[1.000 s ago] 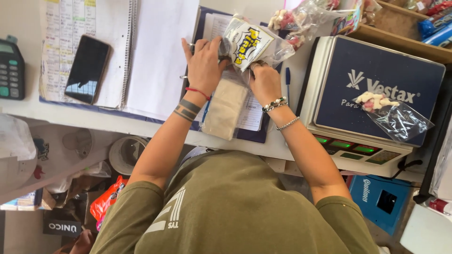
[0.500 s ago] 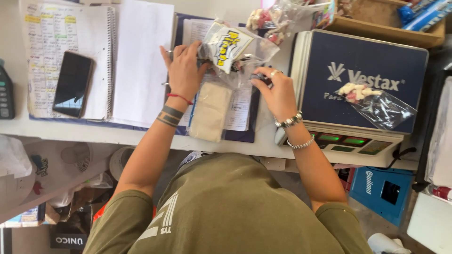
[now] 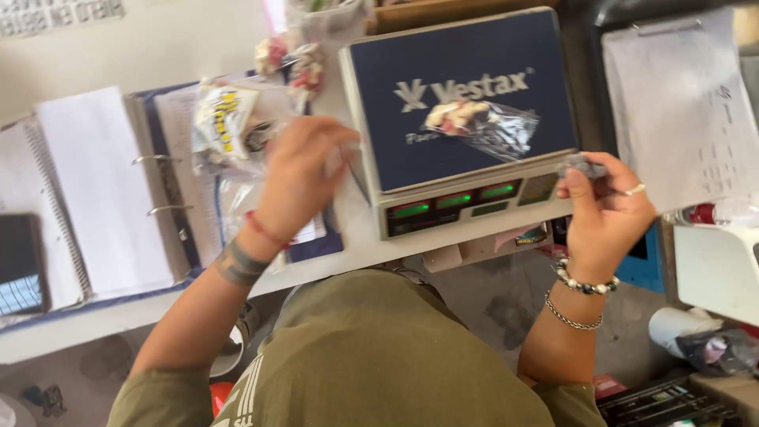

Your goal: Packaging and weighing small candies into plastic bags at a service counter.

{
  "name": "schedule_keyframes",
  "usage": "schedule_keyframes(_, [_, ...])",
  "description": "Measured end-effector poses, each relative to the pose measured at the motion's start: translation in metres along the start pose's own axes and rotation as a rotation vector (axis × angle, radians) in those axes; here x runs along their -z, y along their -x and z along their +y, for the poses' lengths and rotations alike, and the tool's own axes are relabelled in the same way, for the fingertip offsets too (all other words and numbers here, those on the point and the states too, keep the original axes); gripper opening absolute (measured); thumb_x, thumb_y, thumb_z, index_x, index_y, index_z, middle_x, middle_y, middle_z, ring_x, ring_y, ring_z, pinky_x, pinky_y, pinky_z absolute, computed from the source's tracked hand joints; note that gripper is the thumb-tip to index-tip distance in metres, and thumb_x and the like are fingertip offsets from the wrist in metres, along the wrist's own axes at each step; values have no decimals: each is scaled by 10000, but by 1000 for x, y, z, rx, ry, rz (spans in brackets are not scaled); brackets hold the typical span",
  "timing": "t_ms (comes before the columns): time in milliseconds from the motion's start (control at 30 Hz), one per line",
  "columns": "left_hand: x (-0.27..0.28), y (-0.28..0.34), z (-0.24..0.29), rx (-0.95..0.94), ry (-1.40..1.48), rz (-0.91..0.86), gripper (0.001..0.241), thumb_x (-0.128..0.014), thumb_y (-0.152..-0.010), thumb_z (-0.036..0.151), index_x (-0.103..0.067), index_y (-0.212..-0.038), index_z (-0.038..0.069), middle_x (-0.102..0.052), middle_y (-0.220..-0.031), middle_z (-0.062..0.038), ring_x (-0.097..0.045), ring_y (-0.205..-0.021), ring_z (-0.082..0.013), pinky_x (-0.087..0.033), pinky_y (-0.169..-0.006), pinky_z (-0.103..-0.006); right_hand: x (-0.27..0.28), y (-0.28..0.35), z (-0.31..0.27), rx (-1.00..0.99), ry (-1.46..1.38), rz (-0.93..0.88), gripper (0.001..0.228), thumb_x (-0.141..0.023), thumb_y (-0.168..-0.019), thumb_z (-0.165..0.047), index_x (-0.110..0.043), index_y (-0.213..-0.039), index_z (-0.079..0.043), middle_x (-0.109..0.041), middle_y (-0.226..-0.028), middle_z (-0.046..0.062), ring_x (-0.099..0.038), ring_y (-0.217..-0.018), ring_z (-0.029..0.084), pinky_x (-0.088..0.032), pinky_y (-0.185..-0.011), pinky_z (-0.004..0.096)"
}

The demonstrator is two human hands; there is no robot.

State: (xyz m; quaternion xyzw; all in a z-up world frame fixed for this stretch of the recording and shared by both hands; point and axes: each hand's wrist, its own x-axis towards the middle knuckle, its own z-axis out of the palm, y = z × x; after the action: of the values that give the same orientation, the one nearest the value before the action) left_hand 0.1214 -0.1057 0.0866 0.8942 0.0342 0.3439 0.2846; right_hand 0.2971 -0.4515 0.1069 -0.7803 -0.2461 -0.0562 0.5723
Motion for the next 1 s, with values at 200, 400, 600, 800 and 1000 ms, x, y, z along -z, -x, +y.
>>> schedule_keyframes(200, [-95, -85, 84, -596, -88, -194, 99, -655, -984, 167, -681, -1078, 158, -611, -1033, -36, -617, -922, -256, -496, -755, -374, 6, -2, 26, -80, -87, -60, 243, -736, -1022, -9, -638, -1212, 106, -672, -1026, 241, -687, -830, 233, -607, -681, 335])
schedule_keyframes(400, [-134, -109, 91, -797, -298, -213, 58, -672, -938, 167, -639, -896, 143, -550, -930, -32, -528, -817, -252, -413, -674, -361, 1, -14, 30, -99, -124, -138, 269, -757, -993, -105, -673, -1193, 55, -705, -1067, 192, -691, -859, 207, -613, -657, 318])
schedule_keyframes(600, [-118, -112, 91, -802, -366, -267, 194, -611, -1019, 134, -606, -826, 127, -503, -874, -24, -482, -801, -240, -395, -708, -343, -22, -36, 26, 17, -50, -263, 237, -781, -959, -95, -714, -1181, -48, -709, -1055, 119, -719, -916, 250, -617, -625, 306])
schedule_keyframes(800, [-99, -124, 94, -711, -499, -270, 138, -589, -1021, 78, -573, -913, 163, -516, -932, -10, -497, -834, -211, -399, -725, -338, -36, -66, 7, 244, 156, -453, 379, -727, -984, -49, -603, -1342, -61, -684, -1097, 113, -655, -819, 269, -576, -710, 345])
schedule_keyframes(1000, [-79, -135, 77, -590, -519, -216, 124, -637, -1020, 76, -593, -975, 183, -532, -1017, -13, -499, -862, -194, -398, -729, -327, -40, -95, -2, 418, 64, -609, 487, -685, -1052, -217, -461, -1437, -18, -651, -1360, 138, -671, -1163, 267, -540, -1005, 378])
